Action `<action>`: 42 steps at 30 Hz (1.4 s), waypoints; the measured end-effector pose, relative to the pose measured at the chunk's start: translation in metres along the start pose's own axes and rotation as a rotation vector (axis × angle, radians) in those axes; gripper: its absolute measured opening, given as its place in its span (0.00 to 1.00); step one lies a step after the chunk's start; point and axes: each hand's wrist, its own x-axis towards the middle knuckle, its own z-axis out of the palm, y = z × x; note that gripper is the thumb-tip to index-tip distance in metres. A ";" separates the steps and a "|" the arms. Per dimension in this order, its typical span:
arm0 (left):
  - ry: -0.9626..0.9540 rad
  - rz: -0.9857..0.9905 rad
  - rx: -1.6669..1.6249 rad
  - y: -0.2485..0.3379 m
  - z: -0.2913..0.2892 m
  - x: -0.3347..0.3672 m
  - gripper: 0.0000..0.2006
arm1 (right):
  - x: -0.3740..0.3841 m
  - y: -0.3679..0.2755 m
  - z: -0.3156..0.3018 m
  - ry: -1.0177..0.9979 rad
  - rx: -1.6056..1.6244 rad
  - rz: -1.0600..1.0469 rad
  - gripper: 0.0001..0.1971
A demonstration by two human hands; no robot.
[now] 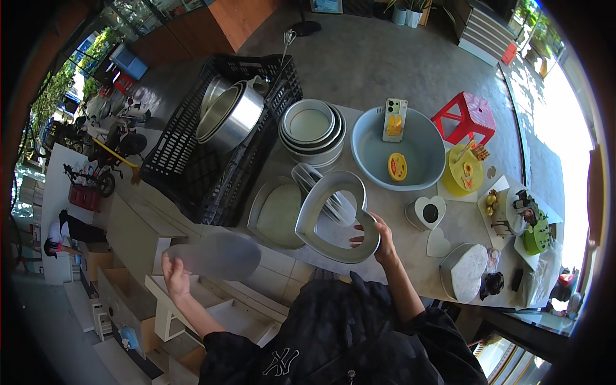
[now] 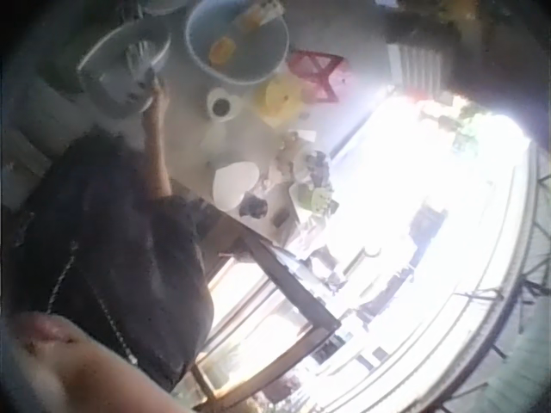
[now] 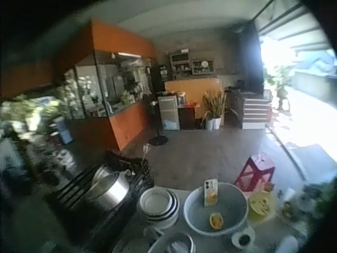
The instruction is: The person prepares heart-shaped baking molds by lining them with parchment paper. They pick up a metal mold, place a pre-cut heart-shaped paper liner inside, and press it into the bottom. The person repeats this process for multiple molds, stacking the prepared ones on the table.
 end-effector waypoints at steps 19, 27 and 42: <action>-0.877 -0.162 -0.933 -0.035 0.046 0.047 0.22 | -0.047 -0.016 -0.065 0.126 0.756 -0.199 0.35; -0.039 -0.147 -0.945 -0.056 0.045 0.031 0.18 | -0.057 -0.051 -0.028 -0.385 -0.056 0.013 0.36; -0.071 -0.050 0.151 -0.029 0.119 0.014 0.06 | -0.013 -0.004 0.077 -0.504 -0.197 0.009 0.32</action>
